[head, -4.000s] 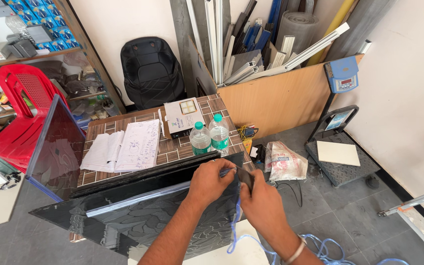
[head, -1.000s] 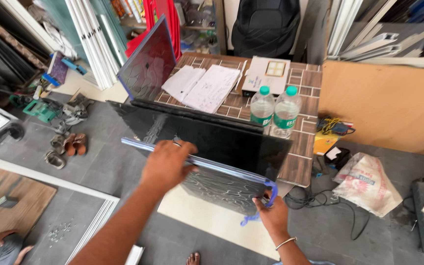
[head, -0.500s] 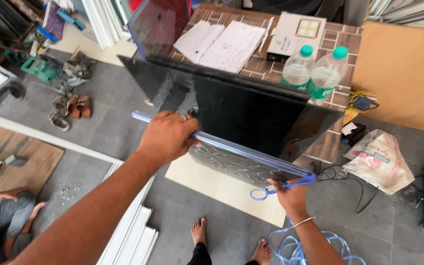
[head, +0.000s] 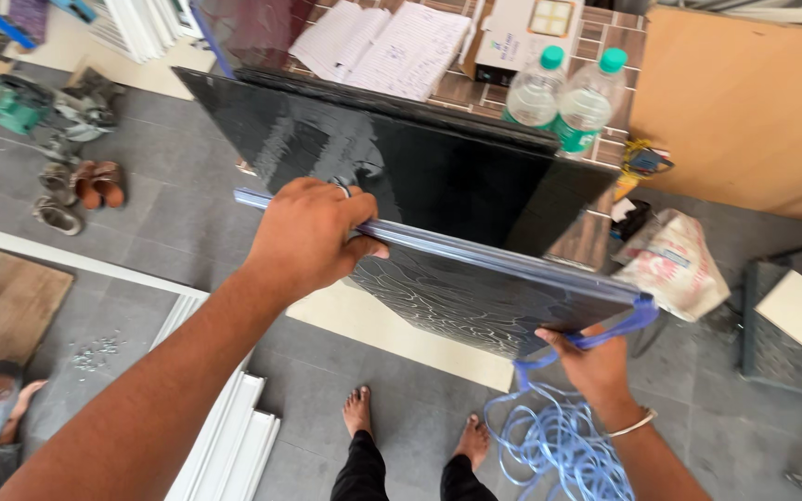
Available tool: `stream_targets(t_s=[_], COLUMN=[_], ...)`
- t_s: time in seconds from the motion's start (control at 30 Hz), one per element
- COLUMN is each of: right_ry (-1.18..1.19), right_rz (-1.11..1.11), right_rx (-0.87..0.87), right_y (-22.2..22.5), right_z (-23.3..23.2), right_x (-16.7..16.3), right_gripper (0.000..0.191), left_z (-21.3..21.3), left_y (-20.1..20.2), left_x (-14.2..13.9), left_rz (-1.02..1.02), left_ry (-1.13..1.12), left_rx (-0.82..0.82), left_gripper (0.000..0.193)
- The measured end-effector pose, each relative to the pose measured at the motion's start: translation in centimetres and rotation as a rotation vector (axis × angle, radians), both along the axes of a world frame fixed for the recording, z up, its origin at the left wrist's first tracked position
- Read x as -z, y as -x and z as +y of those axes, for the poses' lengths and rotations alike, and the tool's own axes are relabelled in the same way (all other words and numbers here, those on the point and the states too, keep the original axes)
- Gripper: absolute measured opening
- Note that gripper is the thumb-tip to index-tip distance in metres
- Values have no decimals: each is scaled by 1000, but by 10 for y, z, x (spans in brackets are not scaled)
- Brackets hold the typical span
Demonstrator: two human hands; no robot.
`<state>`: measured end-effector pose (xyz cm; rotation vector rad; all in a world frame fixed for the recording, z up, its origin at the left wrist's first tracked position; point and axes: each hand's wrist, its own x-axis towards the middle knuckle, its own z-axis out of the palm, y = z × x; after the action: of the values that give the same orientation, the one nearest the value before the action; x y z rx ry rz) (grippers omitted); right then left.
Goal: The person applies a blue protective edge tape to the edges of a large glass panel. They smooth the tape along the edges and use a utility knife to trim the excess tape at the corners.
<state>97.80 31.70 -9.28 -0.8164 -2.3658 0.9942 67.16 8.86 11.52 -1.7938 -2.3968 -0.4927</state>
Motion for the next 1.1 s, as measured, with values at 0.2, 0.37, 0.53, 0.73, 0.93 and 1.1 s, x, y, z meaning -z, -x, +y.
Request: stream_targets(t_s=[0.2,0.37,0.53,0.73,0.93,1.1], right_ry=[-54,26,-144,-192,-311,-388], right_rz=[-55,-286,-378,-255,-355,-414], right_rx=[-19,59,15,-52,-151,-254], right_y=[-37,-50,-49,-19,66,175], right_z=[24,34,36,26,-29,-112], right_x=[-11,-15,-11,-6,6,24], right_gripper=[26,25,25,27,33,21], left_z=[1,3,-1,-18,-74,-125], left_y=[-13,-17,-9,21,66,114], left_x=[23,62,95,109,118,158], left_rz=[-125,-238,-235,-329,-240,-257], left_ry=[-50,-76,-157,-3,85,19], left_rx=[-90,-123,-87,-211,-479,-592], left_gripper=[39,41,42,42,37,49])
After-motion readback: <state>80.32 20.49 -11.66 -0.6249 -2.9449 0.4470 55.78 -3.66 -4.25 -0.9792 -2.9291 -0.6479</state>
